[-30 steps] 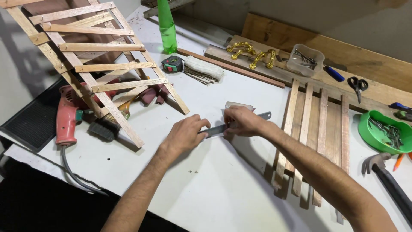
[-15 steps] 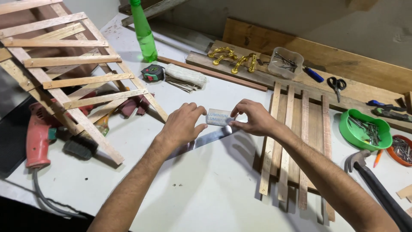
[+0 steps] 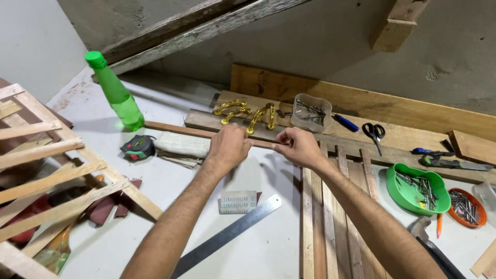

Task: The person arranges thin wooden slats on a board, hammers nails to fasten the slats, and positions gold-colored handles on the assembly. They pick nails from bowls, measure with a steel ruler, and press the handles into place while hammering.

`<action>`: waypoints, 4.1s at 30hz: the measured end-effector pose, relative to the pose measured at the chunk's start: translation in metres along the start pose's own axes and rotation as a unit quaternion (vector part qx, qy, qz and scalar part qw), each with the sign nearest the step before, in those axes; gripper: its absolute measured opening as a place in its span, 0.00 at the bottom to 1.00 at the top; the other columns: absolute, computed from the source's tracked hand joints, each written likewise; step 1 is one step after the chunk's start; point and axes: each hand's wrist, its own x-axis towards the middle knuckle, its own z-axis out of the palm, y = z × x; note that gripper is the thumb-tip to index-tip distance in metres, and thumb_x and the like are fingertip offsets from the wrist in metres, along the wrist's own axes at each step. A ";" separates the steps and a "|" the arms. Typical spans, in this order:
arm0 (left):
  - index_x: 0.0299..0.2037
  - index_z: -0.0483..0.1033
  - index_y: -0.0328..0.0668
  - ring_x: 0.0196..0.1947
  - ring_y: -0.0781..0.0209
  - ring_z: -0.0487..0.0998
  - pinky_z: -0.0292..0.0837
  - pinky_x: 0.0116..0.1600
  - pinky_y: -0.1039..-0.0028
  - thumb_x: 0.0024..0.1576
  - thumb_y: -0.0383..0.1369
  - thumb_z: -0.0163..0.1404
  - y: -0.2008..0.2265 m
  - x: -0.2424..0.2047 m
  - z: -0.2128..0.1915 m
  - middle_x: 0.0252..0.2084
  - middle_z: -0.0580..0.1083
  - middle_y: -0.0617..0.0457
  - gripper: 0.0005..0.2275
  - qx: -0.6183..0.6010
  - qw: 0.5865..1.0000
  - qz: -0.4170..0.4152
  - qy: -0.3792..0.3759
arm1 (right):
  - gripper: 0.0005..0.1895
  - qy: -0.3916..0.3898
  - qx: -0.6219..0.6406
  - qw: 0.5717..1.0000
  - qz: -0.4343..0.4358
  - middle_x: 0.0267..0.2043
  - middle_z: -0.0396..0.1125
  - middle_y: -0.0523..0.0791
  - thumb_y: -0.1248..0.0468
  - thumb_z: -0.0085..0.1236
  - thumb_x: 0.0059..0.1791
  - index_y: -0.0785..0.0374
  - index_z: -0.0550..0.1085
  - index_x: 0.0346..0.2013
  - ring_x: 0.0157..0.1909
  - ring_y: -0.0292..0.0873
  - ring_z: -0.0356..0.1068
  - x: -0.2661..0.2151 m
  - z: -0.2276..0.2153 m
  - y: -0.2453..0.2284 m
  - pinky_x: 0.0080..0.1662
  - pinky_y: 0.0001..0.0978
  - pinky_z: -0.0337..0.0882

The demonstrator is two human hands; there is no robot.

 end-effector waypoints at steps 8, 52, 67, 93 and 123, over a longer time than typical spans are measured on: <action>0.46 0.78 0.28 0.51 0.42 0.76 0.75 0.51 0.51 0.55 0.39 0.61 -0.012 0.066 0.055 0.51 0.74 0.37 0.19 -0.041 0.992 -0.090 0.073 | 0.16 -0.013 0.027 0.997 0.077 0.39 0.77 0.44 0.53 0.68 0.47 0.60 0.80 0.42 0.35 0.36 0.73 0.018 0.006 0.019 0.38 0.36 0.74; 0.44 0.82 0.55 0.47 0.55 0.72 0.74 0.48 0.65 0.55 0.38 0.63 0.255 -0.052 0.037 0.42 0.70 0.54 0.09 -0.134 0.924 0.355 0.043 | 0.15 -0.046 0.258 0.962 0.071 0.35 0.76 0.40 0.58 0.60 0.52 0.67 0.80 0.46 0.34 0.30 0.69 -0.263 -0.167 0.083 0.37 0.23 0.71; 0.62 0.68 0.50 0.51 0.57 0.71 0.71 0.57 0.62 0.55 0.44 0.61 0.209 -0.016 0.133 0.50 0.71 0.51 0.26 -0.042 0.966 0.244 -0.079 | 0.13 -0.047 0.399 0.885 0.236 0.31 0.75 0.42 0.58 0.61 0.51 0.66 0.77 0.43 0.29 0.32 0.73 -0.250 -0.113 0.144 0.31 0.21 0.71; 0.63 0.70 0.62 0.65 0.43 0.58 0.58 0.66 0.42 0.47 0.62 0.58 0.233 -0.023 0.162 0.60 0.65 0.49 0.34 -0.004 0.957 0.275 -0.096 | 0.09 -0.017 0.452 0.843 0.291 0.34 0.73 0.44 0.59 0.53 0.56 0.62 0.70 0.41 0.32 0.34 0.73 -0.247 -0.092 0.189 0.35 0.23 0.73; 0.65 0.67 0.65 0.66 0.43 0.54 0.58 0.61 0.43 0.40 0.68 0.59 0.246 -0.026 0.164 0.60 0.62 0.48 0.42 0.037 0.969 0.209 -0.124 | 0.12 -0.029 0.390 0.870 0.300 0.28 0.73 0.44 0.61 0.62 0.50 0.69 0.77 0.41 0.24 0.33 0.71 -0.250 -0.102 0.168 0.28 0.23 0.74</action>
